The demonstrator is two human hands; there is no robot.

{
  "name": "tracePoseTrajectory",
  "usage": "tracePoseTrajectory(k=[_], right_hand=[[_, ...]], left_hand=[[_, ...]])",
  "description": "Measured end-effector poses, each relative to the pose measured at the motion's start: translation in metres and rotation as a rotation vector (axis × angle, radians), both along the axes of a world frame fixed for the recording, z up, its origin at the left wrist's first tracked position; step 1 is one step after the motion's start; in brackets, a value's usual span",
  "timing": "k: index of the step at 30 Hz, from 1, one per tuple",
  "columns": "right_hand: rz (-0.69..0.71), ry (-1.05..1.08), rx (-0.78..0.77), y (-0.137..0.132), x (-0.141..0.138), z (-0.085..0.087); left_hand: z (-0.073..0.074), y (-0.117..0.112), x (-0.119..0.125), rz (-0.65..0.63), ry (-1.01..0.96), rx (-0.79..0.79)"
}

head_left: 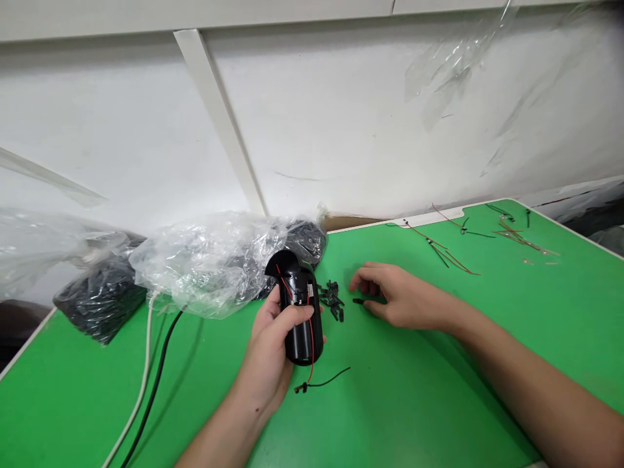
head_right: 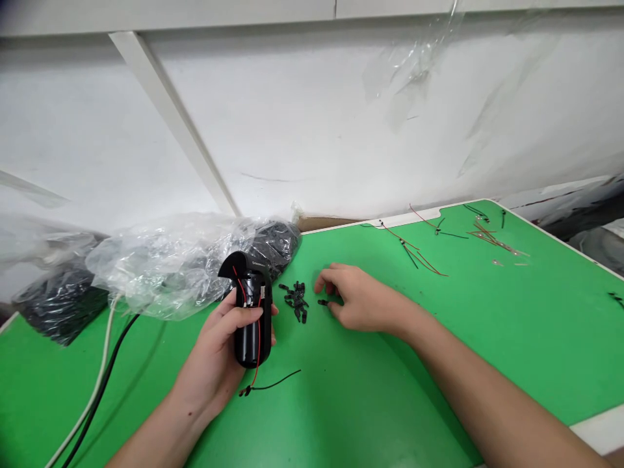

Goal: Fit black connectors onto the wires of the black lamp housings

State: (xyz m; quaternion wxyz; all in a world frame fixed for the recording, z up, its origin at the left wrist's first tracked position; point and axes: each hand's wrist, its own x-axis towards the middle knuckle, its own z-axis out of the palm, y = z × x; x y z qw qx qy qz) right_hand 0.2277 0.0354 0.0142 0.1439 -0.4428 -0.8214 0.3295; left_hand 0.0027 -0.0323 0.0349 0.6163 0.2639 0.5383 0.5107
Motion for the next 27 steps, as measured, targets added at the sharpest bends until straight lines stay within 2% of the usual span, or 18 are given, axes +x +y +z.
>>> tracePoseTrajectory(k=[13, 22, 27], right_hand=[[-0.010, 0.049, -0.012, 0.003, -0.004, -0.005], [-0.042, 0.543, -0.339, -0.013, -0.027, 0.005], [-0.032, 0.672, -0.510, -0.020, -0.034, 0.008]], left_hand=[[-0.003, 0.001, 0.001, -0.037, 0.007, 0.008], [-0.007, -0.003, 0.000, -0.062, 0.128, 0.105], [-0.007, -0.004, 0.003, -0.071, 0.247, 0.178]])
